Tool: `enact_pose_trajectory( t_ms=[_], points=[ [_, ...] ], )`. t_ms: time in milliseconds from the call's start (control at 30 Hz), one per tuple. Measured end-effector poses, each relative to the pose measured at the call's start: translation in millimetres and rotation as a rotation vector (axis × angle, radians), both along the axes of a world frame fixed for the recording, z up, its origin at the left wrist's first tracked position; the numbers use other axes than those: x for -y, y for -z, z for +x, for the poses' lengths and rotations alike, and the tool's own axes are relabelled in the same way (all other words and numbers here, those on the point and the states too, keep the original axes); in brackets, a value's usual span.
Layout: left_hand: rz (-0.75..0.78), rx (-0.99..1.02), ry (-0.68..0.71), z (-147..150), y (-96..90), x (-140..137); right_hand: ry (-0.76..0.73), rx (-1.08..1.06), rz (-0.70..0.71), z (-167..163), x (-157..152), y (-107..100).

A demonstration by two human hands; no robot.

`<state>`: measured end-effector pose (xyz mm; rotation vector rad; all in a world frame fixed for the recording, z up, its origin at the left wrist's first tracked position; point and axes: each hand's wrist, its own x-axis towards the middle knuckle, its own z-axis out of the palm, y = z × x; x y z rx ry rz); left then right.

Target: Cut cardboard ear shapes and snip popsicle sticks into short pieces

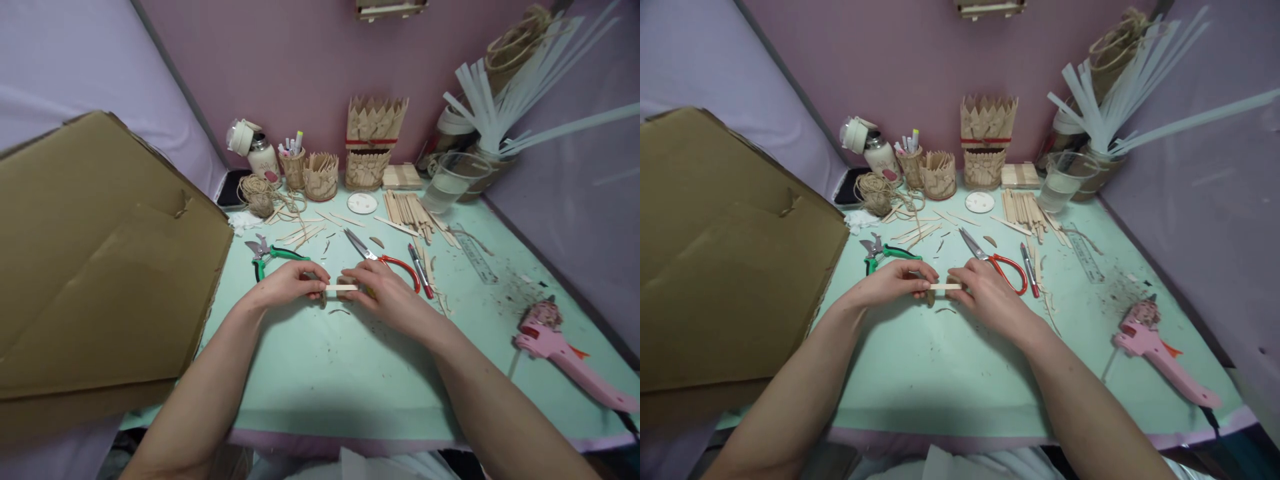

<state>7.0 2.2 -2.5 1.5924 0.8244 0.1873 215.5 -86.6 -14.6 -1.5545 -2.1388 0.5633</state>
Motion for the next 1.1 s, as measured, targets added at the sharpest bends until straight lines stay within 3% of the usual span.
enact_pose_trajectory(
  t_ms=[233, 633, 1100],
  points=[
    [0.011, -0.027, -0.001, -2, 4.0, -2, 0.125, 0.193, 0.041, 7, -3, 13],
    [0.023, -0.047, -0.014, 1, 3.5, 1, 0.115, 0.073, 0.036, -2, -5, 11],
    [0.043, -0.007, 0.014, -2, 6.6, -1, 0.091, 0.092, -0.068, -8, 3, 7]
  ],
)
